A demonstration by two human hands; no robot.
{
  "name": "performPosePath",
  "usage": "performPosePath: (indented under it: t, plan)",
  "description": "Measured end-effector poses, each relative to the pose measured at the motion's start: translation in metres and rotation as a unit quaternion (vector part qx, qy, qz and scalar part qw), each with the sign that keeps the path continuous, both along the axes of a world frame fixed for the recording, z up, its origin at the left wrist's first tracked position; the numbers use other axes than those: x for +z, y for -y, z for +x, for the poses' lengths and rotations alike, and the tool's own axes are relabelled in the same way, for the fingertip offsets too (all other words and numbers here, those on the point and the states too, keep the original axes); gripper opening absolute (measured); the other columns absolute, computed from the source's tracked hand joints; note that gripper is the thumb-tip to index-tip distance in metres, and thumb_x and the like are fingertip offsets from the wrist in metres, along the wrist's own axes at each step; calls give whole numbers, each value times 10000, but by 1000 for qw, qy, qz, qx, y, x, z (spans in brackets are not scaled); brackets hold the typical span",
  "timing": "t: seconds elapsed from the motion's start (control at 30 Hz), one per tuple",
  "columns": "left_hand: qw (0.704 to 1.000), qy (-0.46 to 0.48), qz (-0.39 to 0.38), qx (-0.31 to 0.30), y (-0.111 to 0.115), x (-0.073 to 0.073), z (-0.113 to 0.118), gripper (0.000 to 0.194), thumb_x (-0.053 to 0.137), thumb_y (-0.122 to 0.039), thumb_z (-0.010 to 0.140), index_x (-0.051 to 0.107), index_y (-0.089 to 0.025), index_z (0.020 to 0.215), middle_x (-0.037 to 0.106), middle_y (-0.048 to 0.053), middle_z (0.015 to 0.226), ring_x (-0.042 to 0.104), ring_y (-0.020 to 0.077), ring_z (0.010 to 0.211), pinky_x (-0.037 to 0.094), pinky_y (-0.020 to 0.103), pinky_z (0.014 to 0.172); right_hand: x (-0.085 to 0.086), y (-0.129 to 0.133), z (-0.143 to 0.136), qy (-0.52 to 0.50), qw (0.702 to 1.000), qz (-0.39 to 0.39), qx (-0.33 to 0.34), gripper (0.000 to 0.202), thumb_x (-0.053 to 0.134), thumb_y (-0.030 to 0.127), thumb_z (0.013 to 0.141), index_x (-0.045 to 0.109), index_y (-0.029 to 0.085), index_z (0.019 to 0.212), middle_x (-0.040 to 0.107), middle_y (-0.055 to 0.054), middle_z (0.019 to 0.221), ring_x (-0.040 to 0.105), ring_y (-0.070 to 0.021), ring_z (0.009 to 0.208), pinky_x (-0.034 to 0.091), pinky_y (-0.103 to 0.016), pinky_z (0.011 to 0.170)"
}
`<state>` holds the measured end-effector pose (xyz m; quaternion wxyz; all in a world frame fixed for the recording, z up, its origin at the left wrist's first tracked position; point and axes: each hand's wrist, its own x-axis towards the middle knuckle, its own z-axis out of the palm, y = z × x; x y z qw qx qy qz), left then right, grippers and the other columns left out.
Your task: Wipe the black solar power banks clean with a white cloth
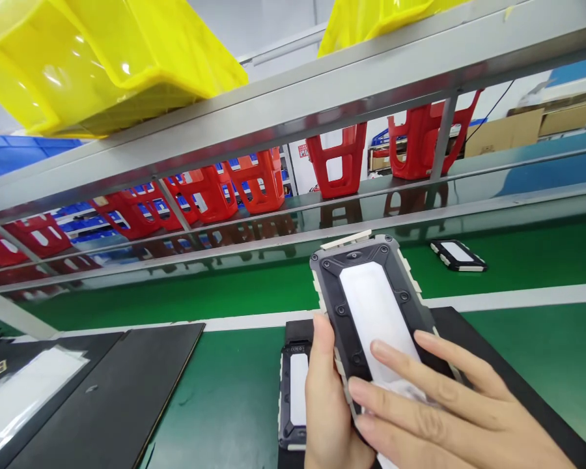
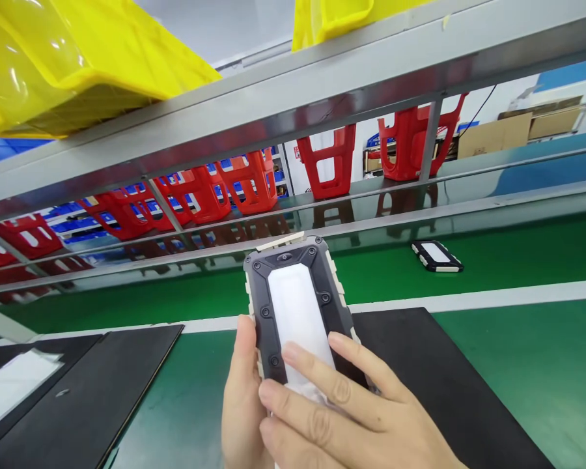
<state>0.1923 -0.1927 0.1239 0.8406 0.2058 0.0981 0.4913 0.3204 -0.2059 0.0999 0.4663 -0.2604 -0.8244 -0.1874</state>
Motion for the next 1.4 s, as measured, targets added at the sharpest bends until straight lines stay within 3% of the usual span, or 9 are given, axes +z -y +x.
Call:
performPosePath:
  t: [0.1,0.27,0.33,0.47,0.73,0.9,1.07,1.3,1.4]
  plan:
    - [1000,-3,-3,19,1,2,-1,606,489,-553,815,606,-86,1183,640,134,1149,489,291,1214,382,354,1045,13,-6,-6,51,996,70,5,340,351,212,967,668,309,1045,710,15,944,622,-200,1018,421,-401,1013]
    - [999,23,-1,38,2,10,0,647,309,-607,870,615,-127,1176,631,138,1158,511,279,1196,386,376,1045,35,-13,-2,166,983,74,9,397,298,216,974,684,302,1012,615,36,1176,532,-217,1151,406,-413,1002]
    - [998,38,-3,44,0,10,2,650,283,-612,873,619,-142,1171,622,131,1178,500,270,1210,386,373,1047,37,-15,-3,108,992,65,9,412,283,210,975,686,291,997,596,25,1216,489,-238,1189,342,-433,1020]
    - [996,57,1,66,-3,8,7,577,280,-522,911,658,-132,1103,613,122,1196,483,248,1229,378,348,1053,44,-23,-7,-19,999,17,25,357,352,122,938,688,244,942,628,-65,1071,528,-232,1011,375,-403,900]
    - [997,65,-27,42,-8,10,15,479,313,-386,937,722,-136,935,671,96,1083,534,216,1175,374,293,1045,87,-62,-5,32,997,64,-32,205,479,93,892,678,137,874,621,-80,866,534,-244,836,389,-385,699]
    - [994,86,-49,56,-10,9,9,526,299,-447,930,702,-109,961,689,83,999,571,160,1116,404,207,995,68,-42,-13,61,996,55,17,355,324,107,966,667,94,874,661,-94,845,579,-223,834,450,-374,711]
    - [1000,16,-25,8,-11,6,-4,731,238,-619,874,624,-57,1138,667,151,1073,597,257,1075,432,363,993,28,-8,-1,109,991,28,65,302,372,130,956,671,172,965,703,-9,942,613,-177,905,471,-330,828]
    - [996,46,-12,75,-11,8,-4,627,305,-589,873,648,-131,1130,649,126,1143,605,239,1067,445,358,976,-5,-14,30,-151,981,-47,-116,290,527,63,856,609,278,1034,609,-48,932,590,-258,807,453,-400,711]
    - [993,42,-21,107,-11,8,-2,627,305,-595,868,645,-142,1138,644,127,1152,610,252,1061,449,382,979,-2,-6,20,-164,983,-53,-70,296,553,103,845,611,269,1083,607,-59,980,589,-270,869,477,-393,711]
